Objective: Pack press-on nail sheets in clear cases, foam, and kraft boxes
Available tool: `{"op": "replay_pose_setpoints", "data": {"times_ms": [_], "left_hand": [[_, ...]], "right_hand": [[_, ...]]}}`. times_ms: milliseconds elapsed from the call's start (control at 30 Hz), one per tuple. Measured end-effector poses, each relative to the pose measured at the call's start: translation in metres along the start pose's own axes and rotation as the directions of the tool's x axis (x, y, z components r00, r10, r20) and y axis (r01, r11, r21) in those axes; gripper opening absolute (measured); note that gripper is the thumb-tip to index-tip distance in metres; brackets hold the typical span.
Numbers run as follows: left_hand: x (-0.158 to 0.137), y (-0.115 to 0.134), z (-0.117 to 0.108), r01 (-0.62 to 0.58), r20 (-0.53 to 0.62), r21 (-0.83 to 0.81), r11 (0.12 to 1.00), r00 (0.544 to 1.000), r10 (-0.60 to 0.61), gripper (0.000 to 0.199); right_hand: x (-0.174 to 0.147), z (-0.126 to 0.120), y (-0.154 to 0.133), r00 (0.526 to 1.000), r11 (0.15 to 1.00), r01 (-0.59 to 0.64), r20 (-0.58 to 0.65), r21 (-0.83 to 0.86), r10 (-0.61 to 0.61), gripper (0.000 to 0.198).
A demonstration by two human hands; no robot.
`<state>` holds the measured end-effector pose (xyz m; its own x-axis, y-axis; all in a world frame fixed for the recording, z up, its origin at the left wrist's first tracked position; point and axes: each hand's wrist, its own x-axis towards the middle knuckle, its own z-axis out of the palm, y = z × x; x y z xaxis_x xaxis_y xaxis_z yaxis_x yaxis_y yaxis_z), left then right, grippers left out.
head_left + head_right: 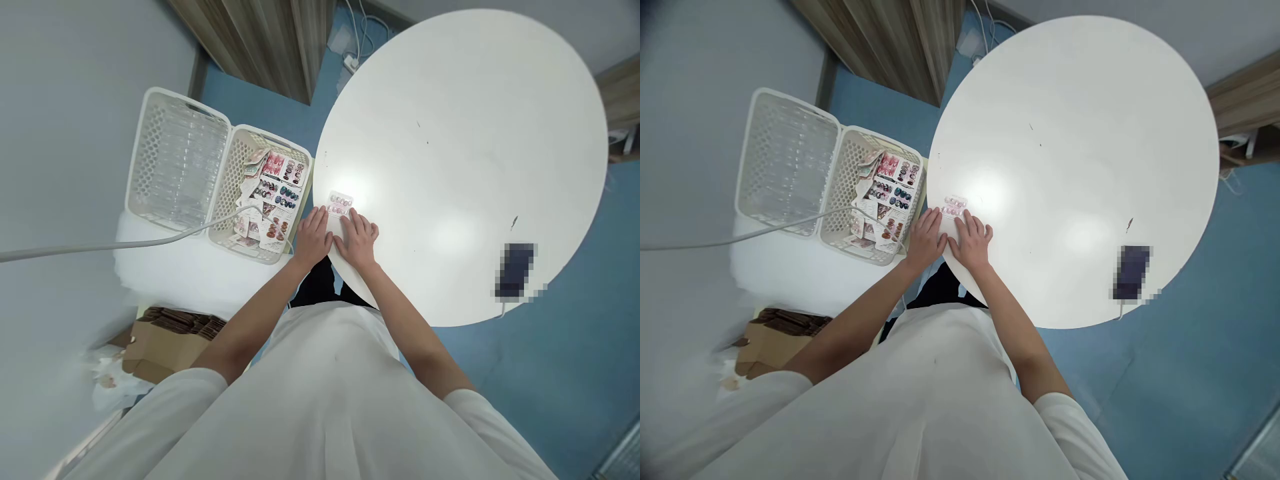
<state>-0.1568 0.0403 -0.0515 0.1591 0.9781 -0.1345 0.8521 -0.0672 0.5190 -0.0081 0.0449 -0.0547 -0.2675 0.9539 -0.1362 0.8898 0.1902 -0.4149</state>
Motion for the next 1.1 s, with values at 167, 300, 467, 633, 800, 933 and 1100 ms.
{"op": "replay_pose_setpoints", "data": {"times_ms": [167,300,467,633,800,933,1100], "left_hand": [[-0.018,0.016,-0.002,0.013,-0.077,0.092,0.996,0.997,-0.006,0.051],[-0.048,0.036,0.0,0.073,-0.131,0.126,0.989,0.99,-0.056,0.047],[-0.089,0.054,0.009,0.178,-0.19,0.117,0.977,0.97,-0.154,0.043],[-0.121,0.053,0.006,0.274,-0.236,0.09,0.957,0.94,-0.247,0.041],[-0.143,0.039,-0.011,0.359,-0.303,0.042,0.932,0.894,-0.33,0.036],[-0.161,0.023,-0.03,0.386,-0.328,0.006,0.923,0.872,-0.363,0.035],[-0.199,-0.007,-0.052,0.437,-0.353,-0.056,0.898,0.833,-0.427,0.033]], "right_hand": [[-0.023,-0.02,0.007,0.996,0.99,0.094,0.02,-0.102,-0.092,0.05],[-0.05,-0.031,0.016,0.981,0.975,0.191,0.028,-0.111,-0.19,0.046],[-0.075,-0.032,0.027,0.953,0.952,0.303,0.027,-0.031,-0.303,0.039],[-0.084,-0.033,0.028,0.921,0.923,0.383,0.053,0.043,-0.385,0.03],[-0.077,-0.034,0.011,0.896,0.898,0.431,0.081,0.089,-0.438,0.026],[-0.06,-0.027,-0.025,0.87,0.875,0.474,0.098,0.101,-0.483,0.026],[-0.041,-0.015,-0.091,0.83,0.833,0.538,0.092,0.13,-0.551,0.028]]}}
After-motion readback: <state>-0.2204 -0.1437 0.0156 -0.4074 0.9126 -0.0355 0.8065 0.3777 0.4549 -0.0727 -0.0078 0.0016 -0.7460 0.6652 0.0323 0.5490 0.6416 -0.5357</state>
